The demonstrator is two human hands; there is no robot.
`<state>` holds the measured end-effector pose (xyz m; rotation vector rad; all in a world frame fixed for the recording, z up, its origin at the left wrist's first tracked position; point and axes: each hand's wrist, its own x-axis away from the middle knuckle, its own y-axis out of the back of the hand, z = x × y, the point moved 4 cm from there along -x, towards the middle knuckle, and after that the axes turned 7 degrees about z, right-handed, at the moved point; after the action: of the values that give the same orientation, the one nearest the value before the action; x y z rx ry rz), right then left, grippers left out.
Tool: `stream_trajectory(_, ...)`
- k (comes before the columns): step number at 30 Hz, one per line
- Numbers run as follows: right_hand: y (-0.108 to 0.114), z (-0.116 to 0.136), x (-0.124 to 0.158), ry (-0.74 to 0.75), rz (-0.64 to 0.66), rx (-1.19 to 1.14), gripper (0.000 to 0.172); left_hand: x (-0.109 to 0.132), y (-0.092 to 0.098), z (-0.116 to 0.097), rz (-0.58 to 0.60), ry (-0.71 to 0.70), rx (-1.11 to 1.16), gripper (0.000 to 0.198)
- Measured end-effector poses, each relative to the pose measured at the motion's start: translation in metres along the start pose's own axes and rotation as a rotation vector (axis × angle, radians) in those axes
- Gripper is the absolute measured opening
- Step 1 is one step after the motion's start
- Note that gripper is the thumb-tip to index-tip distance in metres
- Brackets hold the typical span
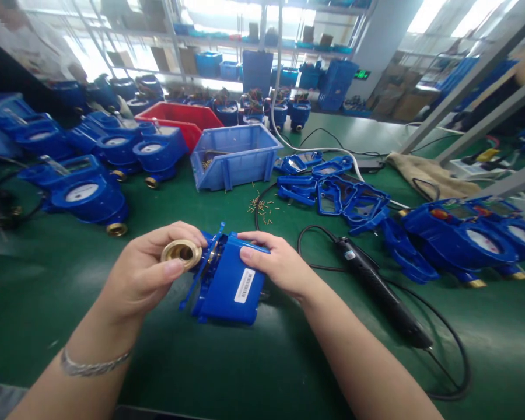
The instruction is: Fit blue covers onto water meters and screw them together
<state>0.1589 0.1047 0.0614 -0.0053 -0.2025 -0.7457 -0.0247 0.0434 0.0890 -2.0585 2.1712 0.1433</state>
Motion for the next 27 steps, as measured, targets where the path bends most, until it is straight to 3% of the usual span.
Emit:
stream_trajectory(14,0.003,-0.008,-0.002,-0.031,0.009,-0.199,0.056,0.006,-0.013,0.004,0.043,-0.051,-0.072,0.016)
stream_trajectory(22,0.008,-0.015,-0.007,-0.035,-0.003,-0.300,0.058,0.002,-0.031,-0.009,0.072,-0.069,-0.316,0.012)
stream_trajectory(27,0.024,-0.005,0.000,-0.028,0.123,0.029,0.064,-0.002,-0.057,-0.013,0.157,-0.082,-0.425,0.014)
